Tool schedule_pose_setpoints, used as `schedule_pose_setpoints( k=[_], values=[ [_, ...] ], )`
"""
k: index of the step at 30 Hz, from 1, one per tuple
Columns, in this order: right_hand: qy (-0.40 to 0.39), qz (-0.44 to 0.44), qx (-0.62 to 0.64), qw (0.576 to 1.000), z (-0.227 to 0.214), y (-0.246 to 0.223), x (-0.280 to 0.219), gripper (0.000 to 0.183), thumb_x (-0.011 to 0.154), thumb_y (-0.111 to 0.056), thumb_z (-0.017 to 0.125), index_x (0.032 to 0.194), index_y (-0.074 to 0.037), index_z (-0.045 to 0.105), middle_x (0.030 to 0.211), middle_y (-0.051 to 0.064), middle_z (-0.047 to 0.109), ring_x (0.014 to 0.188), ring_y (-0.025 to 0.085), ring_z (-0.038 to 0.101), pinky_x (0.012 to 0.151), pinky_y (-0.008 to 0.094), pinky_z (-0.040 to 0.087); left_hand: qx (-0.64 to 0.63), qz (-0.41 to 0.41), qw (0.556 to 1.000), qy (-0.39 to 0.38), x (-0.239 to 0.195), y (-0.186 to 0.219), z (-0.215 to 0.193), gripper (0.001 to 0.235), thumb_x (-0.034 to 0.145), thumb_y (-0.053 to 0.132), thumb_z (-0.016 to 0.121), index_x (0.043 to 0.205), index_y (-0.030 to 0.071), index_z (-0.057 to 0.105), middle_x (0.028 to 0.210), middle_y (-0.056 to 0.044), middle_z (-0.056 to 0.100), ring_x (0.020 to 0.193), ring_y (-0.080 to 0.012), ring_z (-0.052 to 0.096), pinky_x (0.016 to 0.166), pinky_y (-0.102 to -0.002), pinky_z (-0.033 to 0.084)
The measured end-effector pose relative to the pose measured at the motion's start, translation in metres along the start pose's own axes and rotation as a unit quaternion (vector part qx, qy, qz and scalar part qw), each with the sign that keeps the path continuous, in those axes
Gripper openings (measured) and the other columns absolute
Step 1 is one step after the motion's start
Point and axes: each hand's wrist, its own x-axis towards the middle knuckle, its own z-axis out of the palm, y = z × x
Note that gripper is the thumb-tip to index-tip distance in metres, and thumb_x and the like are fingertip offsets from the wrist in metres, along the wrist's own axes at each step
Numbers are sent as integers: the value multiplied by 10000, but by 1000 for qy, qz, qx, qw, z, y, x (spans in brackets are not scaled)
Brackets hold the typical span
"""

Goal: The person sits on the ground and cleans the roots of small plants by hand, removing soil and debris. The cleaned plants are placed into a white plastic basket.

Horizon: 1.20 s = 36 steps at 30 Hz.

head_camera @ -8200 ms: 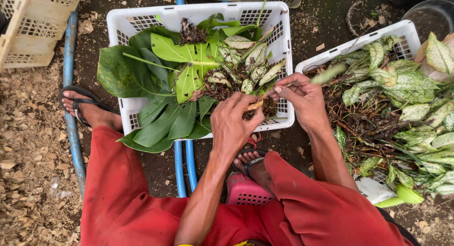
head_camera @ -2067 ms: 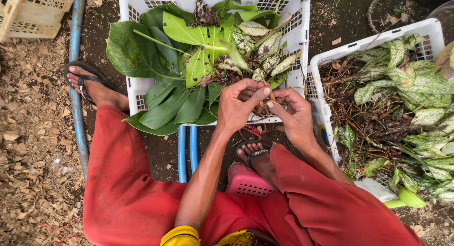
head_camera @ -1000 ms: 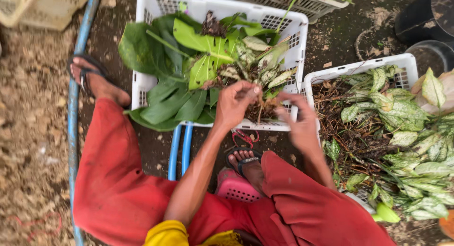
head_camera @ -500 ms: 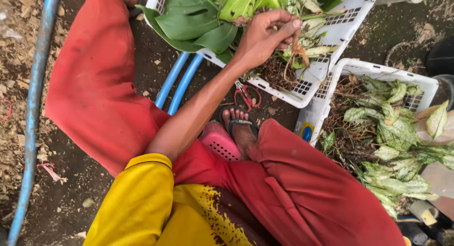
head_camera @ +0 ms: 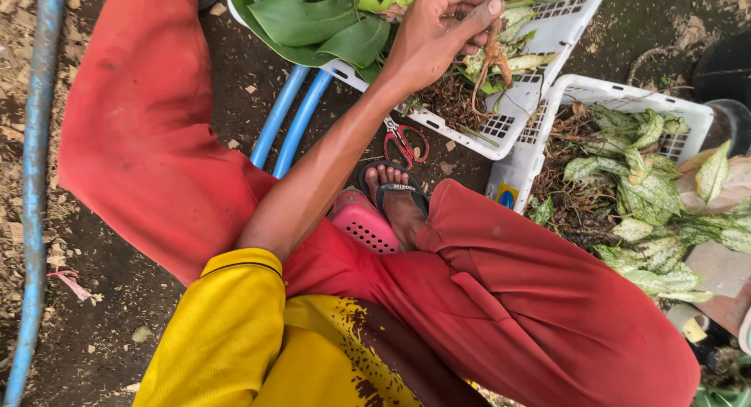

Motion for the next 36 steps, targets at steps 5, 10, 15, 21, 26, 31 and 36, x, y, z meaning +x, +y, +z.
schedule_pose_setpoints(
  k=[5,10,15,21,26,31,36],
  values=[
    [-8,-11,8,1000,12,-2,6,323,980,-164,719,1271,-34,667,1283,128,678,1190,269,636,1017,392,517,3,9,1000,-1,0,3,-3,300,1020,323,703,1113,39,737,944,2,753,801,-56,693,708,-227,601],
    [-6,3,-5,1000,4,1,-1,335,967,-167,739,1264,-29,670,1277,133,681,1179,274,636,1001,391,514,14,1,1000,0,0,-2,1,313,1015,343,708,1101,45,747,938,-2,762,805,-59,693,707,-230,596],
    [-21,15,-6,1000,6,-5,-3,347,955,-170,759,1258,-25,673,1272,137,683,1169,280,637,986,390,511,47,6,999,8,-3,1,-1,298,1006,338,710,1079,53,757,953,6,771,814,-55,726,720,-226,638],
    [38,14,10,999,-21,-32,23,363,940,-173,783,1251,-19,676,1266,142,686,1156,286,638,967,389,508,-45,9,998,-45,-4,25,5,272,1063,302,658,1104,39,720,962,-10,733,837,-70,670,732,-240,584],
    [186,-58,-18,981,-65,-66,59,377,928,-176,803,1244,-14,679,1260,147,688,1145,291,638,952,388,505,9,-24,1000,9,-10,36,11,251,1060,286,584,1112,52,657,959,0,736,828,-54,671,654,-230,584],
    [158,-195,-103,963,-62,-94,102,391,915,-179,823,1238,-9,682,1255,151,691,1134,297,639,937,387,502,21,-49,998,16,-6,32,8,259,1082,276,582,1129,29,641,978,-32,717,868,-72,657,679,-244,578],
    [68,-143,-26,987,-42,-90,133,175,970,-121,739,1131,-52,723,1055,106,733,954,239,702,869,365,546,38,-50,998,8,-4,25,-10,288,1084,252,584,1103,-14,693,951,-72,756,822,-104,673,710,-255,559]
  ],
)
